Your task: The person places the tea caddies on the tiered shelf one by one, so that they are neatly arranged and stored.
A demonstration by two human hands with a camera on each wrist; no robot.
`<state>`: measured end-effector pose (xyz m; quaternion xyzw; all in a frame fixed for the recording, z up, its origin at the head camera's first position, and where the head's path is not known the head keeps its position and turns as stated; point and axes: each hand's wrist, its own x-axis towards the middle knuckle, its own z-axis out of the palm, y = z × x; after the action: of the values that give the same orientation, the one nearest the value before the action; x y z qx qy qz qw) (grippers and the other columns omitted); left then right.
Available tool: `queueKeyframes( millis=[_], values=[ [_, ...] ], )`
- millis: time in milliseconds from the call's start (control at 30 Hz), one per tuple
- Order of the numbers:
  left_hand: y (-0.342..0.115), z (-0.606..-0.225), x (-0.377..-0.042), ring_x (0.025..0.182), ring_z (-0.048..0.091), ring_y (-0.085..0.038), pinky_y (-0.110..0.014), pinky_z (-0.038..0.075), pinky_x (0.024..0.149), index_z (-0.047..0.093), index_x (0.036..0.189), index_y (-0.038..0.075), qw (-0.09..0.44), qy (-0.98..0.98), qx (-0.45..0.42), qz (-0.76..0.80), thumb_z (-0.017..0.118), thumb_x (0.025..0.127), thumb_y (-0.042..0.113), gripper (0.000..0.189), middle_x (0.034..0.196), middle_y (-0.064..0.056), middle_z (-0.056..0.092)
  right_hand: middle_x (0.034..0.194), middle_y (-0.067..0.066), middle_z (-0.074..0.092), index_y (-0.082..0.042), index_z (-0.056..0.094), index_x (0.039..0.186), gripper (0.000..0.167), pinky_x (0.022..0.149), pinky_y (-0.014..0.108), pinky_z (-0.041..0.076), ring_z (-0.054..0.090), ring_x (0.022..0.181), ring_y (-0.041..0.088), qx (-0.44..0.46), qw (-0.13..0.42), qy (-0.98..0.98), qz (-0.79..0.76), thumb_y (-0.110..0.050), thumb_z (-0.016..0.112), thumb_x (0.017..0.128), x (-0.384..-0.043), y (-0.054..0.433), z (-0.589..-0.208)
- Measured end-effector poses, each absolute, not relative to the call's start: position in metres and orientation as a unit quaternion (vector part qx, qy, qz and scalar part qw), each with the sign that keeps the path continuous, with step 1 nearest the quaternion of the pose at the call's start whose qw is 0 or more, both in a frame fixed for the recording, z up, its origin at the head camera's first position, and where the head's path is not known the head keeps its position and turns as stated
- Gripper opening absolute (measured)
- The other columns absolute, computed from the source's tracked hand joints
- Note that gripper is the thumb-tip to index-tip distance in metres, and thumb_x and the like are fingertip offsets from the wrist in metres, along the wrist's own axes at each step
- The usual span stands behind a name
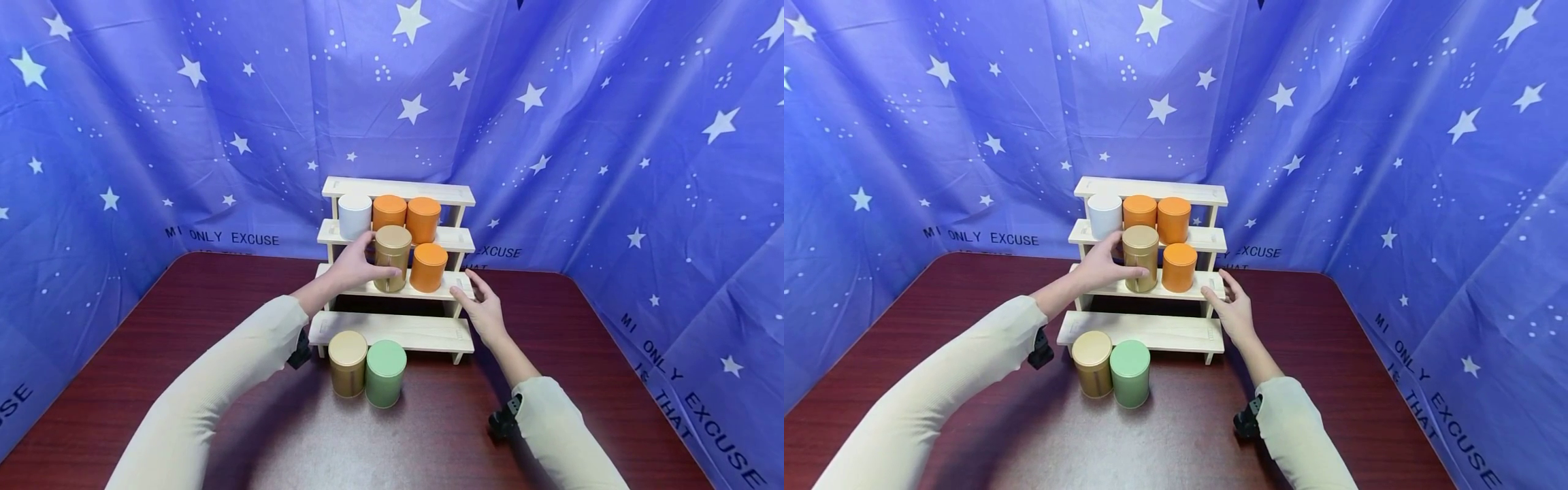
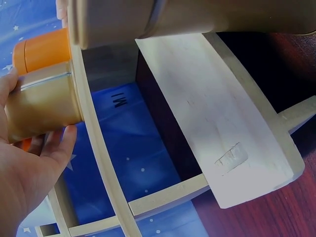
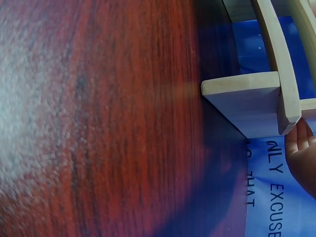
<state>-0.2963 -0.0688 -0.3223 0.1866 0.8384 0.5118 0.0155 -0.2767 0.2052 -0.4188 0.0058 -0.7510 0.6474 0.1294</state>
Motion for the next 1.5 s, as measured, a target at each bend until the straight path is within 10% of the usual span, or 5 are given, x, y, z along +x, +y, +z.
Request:
queueKeyframes(
  millis=[1500],
  values=[
    [-0.100,-0.332,-0.285,0.114,0.055,-0.030,-0.037,0.054,0.090,0.041,0.136,0.015,0.021,0.820,0.187,0.541,0.082,0.072,0.027,0.077,0.126,-0.012,0.052,0.091,-0.014,0.060,-0.016,0.049,0.136,0.056,0.071,0.010,0.049,0.056,0.080,-0.003,0.003,0.126,-0.755,0.643,-0.020,0.070,0.085,-0.276,0.206,-0.419]
  ],
)
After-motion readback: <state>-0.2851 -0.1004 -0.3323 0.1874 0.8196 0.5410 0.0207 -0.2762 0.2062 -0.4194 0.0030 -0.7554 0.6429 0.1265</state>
